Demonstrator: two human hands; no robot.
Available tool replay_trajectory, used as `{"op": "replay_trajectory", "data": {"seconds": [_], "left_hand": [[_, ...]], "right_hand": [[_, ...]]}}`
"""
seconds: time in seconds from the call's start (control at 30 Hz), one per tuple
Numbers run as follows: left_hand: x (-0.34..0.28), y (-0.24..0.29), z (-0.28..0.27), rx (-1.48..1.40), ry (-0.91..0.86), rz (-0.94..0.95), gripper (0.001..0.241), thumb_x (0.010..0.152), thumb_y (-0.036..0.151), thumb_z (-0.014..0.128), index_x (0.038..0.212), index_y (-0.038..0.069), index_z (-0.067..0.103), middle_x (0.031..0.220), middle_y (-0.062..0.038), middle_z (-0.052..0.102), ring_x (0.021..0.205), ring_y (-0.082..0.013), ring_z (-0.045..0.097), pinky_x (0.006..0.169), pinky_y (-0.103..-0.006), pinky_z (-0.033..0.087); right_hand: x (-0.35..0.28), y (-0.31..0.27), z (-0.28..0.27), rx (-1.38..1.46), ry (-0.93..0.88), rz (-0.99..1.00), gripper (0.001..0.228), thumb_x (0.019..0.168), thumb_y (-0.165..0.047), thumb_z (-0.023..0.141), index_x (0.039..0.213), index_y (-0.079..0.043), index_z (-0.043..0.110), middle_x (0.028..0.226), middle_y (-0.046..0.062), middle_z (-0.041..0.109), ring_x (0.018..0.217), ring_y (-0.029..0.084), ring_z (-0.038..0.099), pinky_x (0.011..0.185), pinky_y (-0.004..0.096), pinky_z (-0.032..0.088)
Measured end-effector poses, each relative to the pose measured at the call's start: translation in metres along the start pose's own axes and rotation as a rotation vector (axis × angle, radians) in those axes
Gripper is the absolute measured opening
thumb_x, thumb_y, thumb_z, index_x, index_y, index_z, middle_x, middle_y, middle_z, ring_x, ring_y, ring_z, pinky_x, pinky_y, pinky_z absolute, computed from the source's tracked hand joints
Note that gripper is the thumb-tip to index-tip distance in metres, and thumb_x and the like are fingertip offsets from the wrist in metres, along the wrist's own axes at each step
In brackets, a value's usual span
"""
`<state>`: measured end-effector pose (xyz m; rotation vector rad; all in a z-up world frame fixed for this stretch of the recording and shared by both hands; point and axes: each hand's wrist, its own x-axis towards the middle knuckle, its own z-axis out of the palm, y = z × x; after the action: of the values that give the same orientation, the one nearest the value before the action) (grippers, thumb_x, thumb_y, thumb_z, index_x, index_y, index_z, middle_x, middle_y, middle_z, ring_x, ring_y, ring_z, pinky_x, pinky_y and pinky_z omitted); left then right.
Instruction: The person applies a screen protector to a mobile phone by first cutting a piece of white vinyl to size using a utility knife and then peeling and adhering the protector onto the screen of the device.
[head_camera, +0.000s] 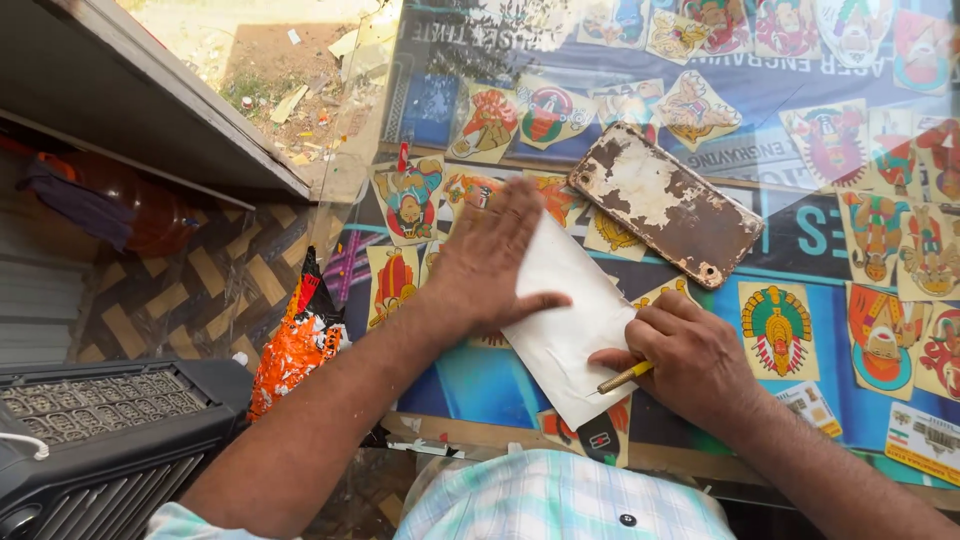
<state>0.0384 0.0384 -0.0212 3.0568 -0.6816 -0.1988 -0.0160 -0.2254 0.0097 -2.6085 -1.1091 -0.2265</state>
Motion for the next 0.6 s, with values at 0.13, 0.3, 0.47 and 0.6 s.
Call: {"op": "replay_trajectory", "data": {"seconds": [0.13,0.3,0.47,0.6], "left_hand": [[0.011,-0.009,-0.013,-0.053,0.082,-0.384,0.127,0.083,0.089,0.035,0.162,-0.004,0.002,0.172,-0.021,-0.008,0.158,-0.0337,-0.01,0.12,-0.0563,-0.004],[-0.056,0.06,0.003,-0.501,0.624,0.255,0.093,0.106,0.069,0.047,0.161,-0.003,0.026,0.17,-0.024,0.027,0.166,-0.0358,0.022,0.144,-0.0494,0.016],[-0.057,0.046,0.019,-0.778,0.221,0.495,0.083,0.109,0.062,0.028,0.165,0.002,0.03,0.173,-0.02,0.033,0.166,-0.0311,0.025,0.137,-0.0495,0.012],[-0.007,0.001,0.015,-0.309,0.147,0.319,0.095,0.1,0.07,0.035,0.161,-0.002,0.019,0.17,-0.021,0.013,0.158,-0.0301,0.007,0.127,-0.0478,0.007]], "right_hand": [[-0.001,-0.001,0.0,-0.017,-0.008,0.022,0.048,0.079,-0.046,0.079,0.059,-0.008,0.056,0.07,0.006,0.065,0.075,0.024,0.061,0.066,0.039,0.052],[-0.003,-0.002,0.002,-0.017,0.019,0.013,0.046,0.079,-0.045,0.078,0.061,-0.008,0.056,0.071,0.006,0.065,0.076,0.024,0.061,0.067,0.04,0.052],[-0.003,-0.001,0.002,-0.026,-0.012,0.023,0.047,0.081,-0.045,0.078,0.061,-0.009,0.056,0.069,0.005,0.065,0.075,0.024,0.061,0.066,0.04,0.052],[-0.002,0.0,0.001,-0.031,-0.022,0.022,0.05,0.081,-0.047,0.077,0.059,-0.008,0.054,0.068,0.005,0.064,0.074,0.023,0.061,0.066,0.039,0.053]]}}
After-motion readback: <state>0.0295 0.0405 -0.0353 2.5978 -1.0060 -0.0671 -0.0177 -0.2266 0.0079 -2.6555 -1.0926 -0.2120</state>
